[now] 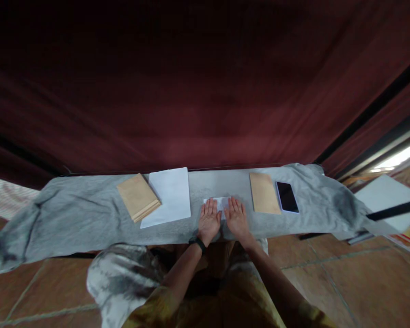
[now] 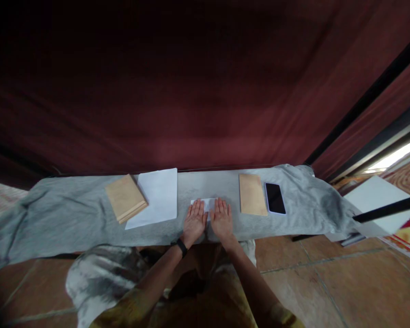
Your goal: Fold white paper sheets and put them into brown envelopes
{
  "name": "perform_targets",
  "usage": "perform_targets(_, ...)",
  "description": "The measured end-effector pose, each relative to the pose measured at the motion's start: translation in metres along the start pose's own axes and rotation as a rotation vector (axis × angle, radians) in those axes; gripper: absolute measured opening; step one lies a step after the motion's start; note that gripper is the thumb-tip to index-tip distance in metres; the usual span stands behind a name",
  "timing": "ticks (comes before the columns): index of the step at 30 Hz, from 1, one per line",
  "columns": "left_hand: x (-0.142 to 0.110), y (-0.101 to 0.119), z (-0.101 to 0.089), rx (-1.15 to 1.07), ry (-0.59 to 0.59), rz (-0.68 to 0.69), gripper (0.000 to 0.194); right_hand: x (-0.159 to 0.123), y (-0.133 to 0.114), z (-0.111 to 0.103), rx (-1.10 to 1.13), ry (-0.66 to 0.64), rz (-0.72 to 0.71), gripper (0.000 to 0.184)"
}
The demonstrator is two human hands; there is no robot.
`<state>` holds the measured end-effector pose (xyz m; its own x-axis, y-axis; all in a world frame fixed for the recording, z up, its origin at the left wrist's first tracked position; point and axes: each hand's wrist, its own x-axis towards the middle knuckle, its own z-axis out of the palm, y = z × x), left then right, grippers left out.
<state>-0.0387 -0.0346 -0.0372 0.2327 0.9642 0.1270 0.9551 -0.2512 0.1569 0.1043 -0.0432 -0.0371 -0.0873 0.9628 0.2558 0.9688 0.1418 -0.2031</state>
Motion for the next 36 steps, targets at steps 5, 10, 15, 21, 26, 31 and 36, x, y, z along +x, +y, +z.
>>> perform_targets(5, 0.001, -0.001, -0.001, 0.017, -0.052, 0.033, 0.059, 0.014, -0.022, 0.003, 0.049, -0.084, -0.127, 0.05)
perform_targets(10, -0.003, 0.0, -0.001, -0.002, -0.011, -0.028, 0.059, 0.009, -0.024, 0.007, 0.03, -0.042, -0.073, 0.051)
perform_targets(15, -0.011, 0.0, -0.003, -0.011, 0.036, -0.138, 0.06, 0.007, -0.025, 0.007, 0.008, -0.041, -0.063, 0.053)
perform_targets(21, -0.013, -0.002, -0.001, -0.002, 0.078, -0.147, 0.06, 0.005, -0.016, 0.007, -0.004, -0.022, -0.081, 0.054)
perform_targets(26, -0.013, -0.002, 0.002, 0.011, 0.124, -0.151, 0.063, -0.001, 0.005, 0.004, -0.024, 0.006, -0.05, 0.055)
perform_targets(31, -0.013, 0.001, -0.002, 0.023, 0.127, -0.173, 0.062, -0.008, 0.022, 0.004, -0.019, 0.039, -0.063, 0.057)
perform_targets(36, -0.013, 0.019, -0.006, 0.008, 0.074, -0.063, 0.057, -0.006, 0.02, 0.002, 0.007, 0.036, -0.031, 0.055)
